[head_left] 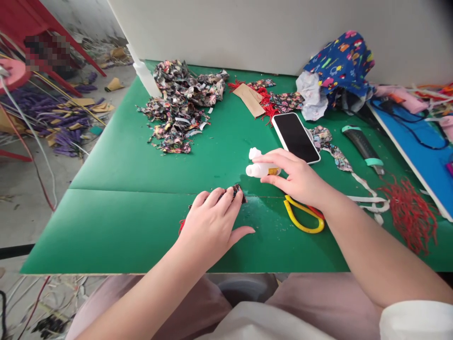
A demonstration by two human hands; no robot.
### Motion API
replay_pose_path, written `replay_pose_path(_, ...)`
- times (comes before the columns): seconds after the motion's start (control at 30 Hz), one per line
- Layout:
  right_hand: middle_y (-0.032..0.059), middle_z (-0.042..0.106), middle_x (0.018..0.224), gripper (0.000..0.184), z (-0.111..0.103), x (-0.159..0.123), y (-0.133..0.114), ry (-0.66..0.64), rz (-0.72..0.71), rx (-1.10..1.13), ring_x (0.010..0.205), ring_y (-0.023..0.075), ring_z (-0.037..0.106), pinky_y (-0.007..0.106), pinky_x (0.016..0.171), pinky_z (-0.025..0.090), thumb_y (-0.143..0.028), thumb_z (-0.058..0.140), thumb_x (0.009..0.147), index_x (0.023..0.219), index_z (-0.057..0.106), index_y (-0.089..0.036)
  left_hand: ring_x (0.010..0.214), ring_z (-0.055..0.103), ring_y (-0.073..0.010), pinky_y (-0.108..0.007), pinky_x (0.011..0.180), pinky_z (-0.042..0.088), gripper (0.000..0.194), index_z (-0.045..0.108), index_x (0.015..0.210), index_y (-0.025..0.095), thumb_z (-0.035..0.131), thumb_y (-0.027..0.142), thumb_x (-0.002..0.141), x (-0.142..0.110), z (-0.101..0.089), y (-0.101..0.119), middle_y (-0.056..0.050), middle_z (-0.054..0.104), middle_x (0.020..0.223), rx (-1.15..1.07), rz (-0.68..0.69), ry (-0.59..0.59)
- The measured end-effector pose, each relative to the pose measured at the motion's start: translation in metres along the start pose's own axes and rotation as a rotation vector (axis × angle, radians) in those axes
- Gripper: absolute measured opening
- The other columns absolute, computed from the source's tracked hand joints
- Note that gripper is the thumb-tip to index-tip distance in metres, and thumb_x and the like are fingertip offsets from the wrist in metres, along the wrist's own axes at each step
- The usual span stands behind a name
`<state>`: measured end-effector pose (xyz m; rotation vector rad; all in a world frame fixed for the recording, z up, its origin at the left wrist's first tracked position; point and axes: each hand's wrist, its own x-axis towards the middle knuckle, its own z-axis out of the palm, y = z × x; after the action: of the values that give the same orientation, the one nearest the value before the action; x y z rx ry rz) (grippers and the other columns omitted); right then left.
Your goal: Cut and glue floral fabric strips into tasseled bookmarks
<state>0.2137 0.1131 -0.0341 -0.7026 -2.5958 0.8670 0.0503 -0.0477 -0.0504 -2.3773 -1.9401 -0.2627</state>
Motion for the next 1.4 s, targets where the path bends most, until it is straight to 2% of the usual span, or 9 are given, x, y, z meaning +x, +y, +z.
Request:
replay_pose_path(0.2, 0.0043, 0.058, 0.114, 0.032, -0.001, 0.001, 0.002, -0.087, -0.011, -0.025, 0.111, 0.0217, 0.054, 0.04, 0.098, 0.042, -0.027, 0.056, 0.084, 0.116, 0.057, -0.029, 0.107, 0.052, -0.0284, -0.041, 0.085, 0.04, 0.062, 0.053, 0.124, 0.013, 0.04, 0.059, 0.085, -0.001, -0.002, 0.001, -0.012, 0.06, 0.123, -0.02, 0.016, -0.021)
replay_pose_path(0.47, 0.0061, 0.058, 0.11, 0.032, 0.001, 0.001, -0.002, -0.127, -0.015, -0.081, 0.108, 0.0207, 0.054, 0.037, 0.095, 0.044, -0.025, 0.055, 0.085, 0.117, 0.057, -0.025, 0.106, 0.054, -0.0289, -0.042, 0.084, 0.043, 0.051, 0.055, 0.12, 0.015, 0.046, 0.052, 0.086, 0.0, -0.001, 0.005, -0.012, 0.059, 0.122, 0.033, -0.02, -0.064)
replay_pose_path(0.6, 0.0067, 0.058, 0.107, 0.031, 0.003, -0.001, -0.004, -0.192, -0.089, -0.194, 0.104, 0.0212, 0.054, 0.039, 0.093, 0.045, -0.024, 0.053, 0.086, 0.116, 0.058, -0.024, 0.113, 0.05, -0.031, -0.044, 0.089, 0.041, 0.059, 0.051, 0.125, 0.014, 0.043, 0.057, 0.084, -0.004, 0.0, 0.006, -0.014, 0.056, 0.126, -0.004, -0.018, -0.056)
replay_pose_path(0.77, 0.0093, 0.057, 0.106, 0.033, 0.007, -0.002, -0.008, -0.213, -0.151, -0.299, 0.101, 0.0223, 0.052, 0.041, 0.091, 0.046, -0.023, 0.052, 0.086, 0.119, 0.058, -0.022, 0.116, 0.047, -0.0353, -0.047, 0.092, 0.039, 0.066, 0.05, 0.126, 0.015, 0.039, 0.063, 0.082, -0.007, 0.0, 0.006, -0.018, 0.052, 0.13, -0.051, -0.021, -0.064)
replay_pose_path(1.23, 0.0101, 0.057, 0.098, 0.031, 0.015, 0.002, -0.009, -0.094, -0.187, -0.436, 0.094, 0.0242, 0.05, 0.042, 0.084, 0.047, -0.023, 0.054, 0.085, 0.115, 0.061, -0.021, 0.112, 0.047, -0.034, -0.045, 0.087, 0.039, 0.061, 0.05, 0.124, 0.017, 0.039, 0.061, 0.083, -0.005, 0.0, 0.004, -0.017, 0.053, 0.127, -0.085, -0.027, -0.082)
replay_pose_path(1.4, 0.0074, 0.056, 0.11, 0.033, 0.009, 0.002, -0.007, -0.005, -0.113, -0.244, 0.106, 0.023, 0.052, 0.042, 0.092, 0.044, -0.022, 0.053, 0.086, 0.118, 0.055, -0.027, 0.111, 0.046, -0.0331, -0.045, 0.084, 0.039, 0.06, 0.049, 0.125, 0.018, 0.038, 0.061, 0.084, -0.004, -0.004, 0.003, -0.014, 0.047, 0.136, -0.075, -0.021, -0.114)
